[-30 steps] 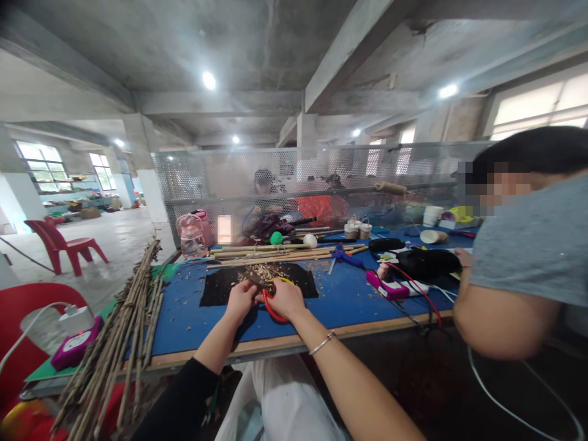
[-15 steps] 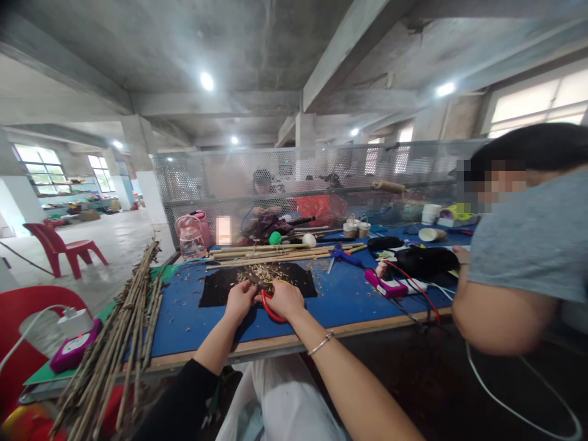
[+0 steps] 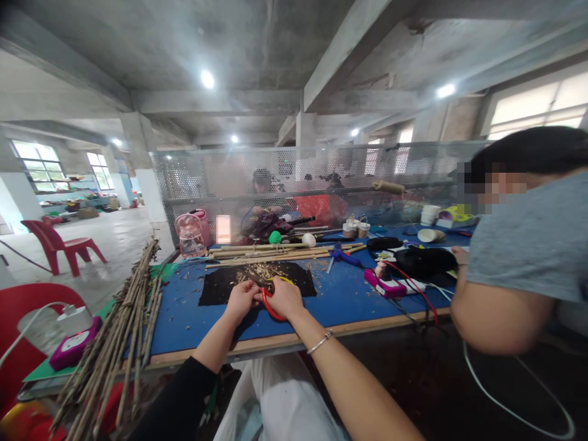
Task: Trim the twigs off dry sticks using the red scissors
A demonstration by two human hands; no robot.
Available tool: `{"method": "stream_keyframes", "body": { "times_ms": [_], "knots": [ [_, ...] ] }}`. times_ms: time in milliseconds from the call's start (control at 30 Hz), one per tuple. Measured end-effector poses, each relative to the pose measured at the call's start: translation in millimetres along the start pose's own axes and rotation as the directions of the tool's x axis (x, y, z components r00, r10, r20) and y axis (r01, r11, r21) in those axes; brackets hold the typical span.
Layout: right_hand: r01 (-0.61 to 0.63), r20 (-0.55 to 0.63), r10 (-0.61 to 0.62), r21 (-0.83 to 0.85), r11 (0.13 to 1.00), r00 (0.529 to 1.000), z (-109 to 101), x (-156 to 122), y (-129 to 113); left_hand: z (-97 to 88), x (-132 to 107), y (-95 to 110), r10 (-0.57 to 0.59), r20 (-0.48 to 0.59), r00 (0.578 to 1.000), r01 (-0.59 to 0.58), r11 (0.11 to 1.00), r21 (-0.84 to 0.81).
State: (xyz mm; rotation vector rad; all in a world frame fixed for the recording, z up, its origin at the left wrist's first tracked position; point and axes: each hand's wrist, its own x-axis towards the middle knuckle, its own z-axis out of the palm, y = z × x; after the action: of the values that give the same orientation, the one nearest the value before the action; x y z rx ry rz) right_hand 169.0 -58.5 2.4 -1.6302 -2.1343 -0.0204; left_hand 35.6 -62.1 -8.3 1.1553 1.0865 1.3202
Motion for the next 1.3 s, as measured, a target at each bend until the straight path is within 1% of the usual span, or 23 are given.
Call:
{"method": "stream_keyframes", "body": {
  "times_ms": [133, 233, 333, 467, 667, 800, 900, 967, 1067, 1200, 1300],
  "knots": [
    [-0.034, 0.022, 0.034, -0.019, 0.999, 0.999, -0.7, -2.1, -1.2, -0.1, 1.7, -1.5, -0.013, -0.001, 1.000, 0.013, 1.000, -0.001],
    [-0.052, 0.018, 0.052, -0.016, 0.999, 0.998, -1.0, -2.9, -1.2, -0.9, 4.9, -4.7, 0.010, -0.016, 1.000, -0.011, 1.000, -0.020],
    [-0.018, -0.002, 0.018, 0.017, 1.000, 1.000, -0.4, -2.2, 0.2, -2.1, 7.6, -7.5, 0.033, -0.029, 0.999, -0.034, 0.999, -0.025],
    [0.045, -0.011, -0.045, 0.041, 0.998, 0.999, 0.9, -0.3, 2.0, -3.3, 8.6, -9.3, 0.037, -0.056, 0.998, -0.036, 0.999, 0.026],
    [0.056, -0.019, -0.055, 0.034, 0.998, 0.998, 2.5, 0.8, 2.5, -3.8, 7.6, -9.5, 0.038, -0.046, 0.998, -0.033, 0.994, 0.100],
    [0.055, -0.006, -0.054, 0.033, 0.998, 0.999, 0.6, 1.2, 1.8, -2.1, 6.9, -8.4, 0.027, -0.013, 1.000, -0.026, 0.999, 0.046],
    [0.037, 0.025, -0.038, 0.047, 0.998, 0.999, -1.8, 1.1, 1.1, -0.3, 7.0, -8.4, 0.023, 0.012, 1.000, -0.023, 0.999, -0.044],
    [0.018, 0.036, -0.019, 0.038, 0.999, 0.999, -3.0, 1.0, 0.5, 0.3, 7.7, -9.5, 0.017, 0.011, 1.000, -0.016, 0.997, -0.075],
    [-0.005, 0.045, 0.005, 0.008, 1.000, 0.999, -4.0, 0.8, -0.7, -0.5, 9.9, -12.8, 0.021, -0.011, 1.000, -0.021, 0.999, -0.047],
    [-0.027, 0.053, 0.028, -0.015, 1.000, 0.998, -4.4, 0.2, -2.3, -2.8, 12.6, -16.7, 0.069, -0.046, 0.997, -0.069, 0.998, 0.005],
    [-0.041, 0.064, 0.043, -0.031, 0.999, 0.997, -4.1, -0.5, -2.4, -2.7, 12.1, -16.1, 0.070, -0.047, 0.996, -0.070, 0.998, 0.006]
  ]
}}
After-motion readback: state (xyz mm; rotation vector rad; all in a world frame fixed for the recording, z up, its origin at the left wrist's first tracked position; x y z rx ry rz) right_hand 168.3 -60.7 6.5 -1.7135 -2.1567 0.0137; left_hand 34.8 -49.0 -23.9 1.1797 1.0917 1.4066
